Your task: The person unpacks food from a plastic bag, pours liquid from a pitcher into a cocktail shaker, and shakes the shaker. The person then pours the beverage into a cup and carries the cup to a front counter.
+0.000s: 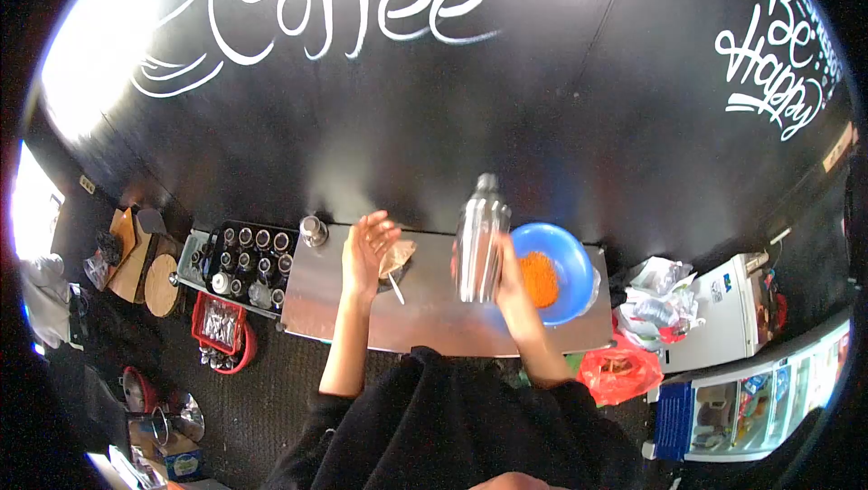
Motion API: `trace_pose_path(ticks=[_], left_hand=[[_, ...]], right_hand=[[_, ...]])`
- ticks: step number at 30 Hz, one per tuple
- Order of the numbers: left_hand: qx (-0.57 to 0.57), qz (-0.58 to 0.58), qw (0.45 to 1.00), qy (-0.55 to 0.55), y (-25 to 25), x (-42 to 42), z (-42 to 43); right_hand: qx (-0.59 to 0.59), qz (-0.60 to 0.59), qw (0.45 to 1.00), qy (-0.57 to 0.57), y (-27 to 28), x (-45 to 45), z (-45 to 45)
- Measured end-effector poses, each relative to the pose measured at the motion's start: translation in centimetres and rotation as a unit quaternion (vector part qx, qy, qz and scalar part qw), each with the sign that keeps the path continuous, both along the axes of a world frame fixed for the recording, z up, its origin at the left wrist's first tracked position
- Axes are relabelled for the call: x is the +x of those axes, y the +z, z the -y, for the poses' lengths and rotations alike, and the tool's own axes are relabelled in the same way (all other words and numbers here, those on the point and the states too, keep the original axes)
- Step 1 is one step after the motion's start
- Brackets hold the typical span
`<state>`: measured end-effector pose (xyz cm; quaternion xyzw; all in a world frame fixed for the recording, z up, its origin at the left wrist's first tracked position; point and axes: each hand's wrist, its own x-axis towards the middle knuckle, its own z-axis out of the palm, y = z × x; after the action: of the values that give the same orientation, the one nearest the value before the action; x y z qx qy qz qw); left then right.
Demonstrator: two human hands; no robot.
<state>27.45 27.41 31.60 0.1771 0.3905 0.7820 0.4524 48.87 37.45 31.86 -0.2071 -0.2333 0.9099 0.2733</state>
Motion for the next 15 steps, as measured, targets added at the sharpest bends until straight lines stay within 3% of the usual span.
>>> trace_pose_path(ticks=[2,3,5,6,7,9,11,13,14,15], left_hand=[[0.007,-0.014,1.0,-0.001,0.3,0.6,-0.3],[-0.002,-0.024,1.0,-0.004,0.8,1.2,-0.3],[-0.021,-0.079,0.994,-0.066,0.6,1.6,-0.5],[-0.036,-0.091,0.991,-0.095,0.1,1.5,-1.1],[-0.054,-0.101,0.985,-0.126,-0.1,1.9,-1.4],[-0.073,-0.149,0.974,-0.158,0.2,3.9,-1.5],[-0.129,-0.225,0.935,-0.242,1.5,5.3,-1.3],[-0.063,-0.3,0.916,-0.258,1.3,6.9,-1.1],[-0.044,-0.189,0.949,-0.25,0.6,7.3,-1.5],[-0.044,-0.188,0.948,-0.252,0.4,7.2,-1.7]], right_hand=[[-0.046,0.054,0.996,-0.046,-1.4,-0.1,-0.7],[0.016,0.027,0.999,0.003,-2.8,0.6,0.2],[0.105,-0.006,0.993,0.055,-0.2,1.2,2.1],[0.102,0.079,0.992,0.004,-1.4,1.0,1.2],[0.051,0.078,0.996,0.014,-1.8,0.2,-0.2],[0.144,0.128,0.976,-0.103,-1.7,-1.1,-0.2],[0.33,0.163,0.918,-0.146,-0.8,-1.4,0.9],[0.39,0.134,0.899,-0.145,0.8,-1.8,1.0],[0.413,0.11,0.888,-0.173,0.8,-2.2,1.1],[0.434,0.086,0.874,-0.2,0.9,-2.4,1.1]])
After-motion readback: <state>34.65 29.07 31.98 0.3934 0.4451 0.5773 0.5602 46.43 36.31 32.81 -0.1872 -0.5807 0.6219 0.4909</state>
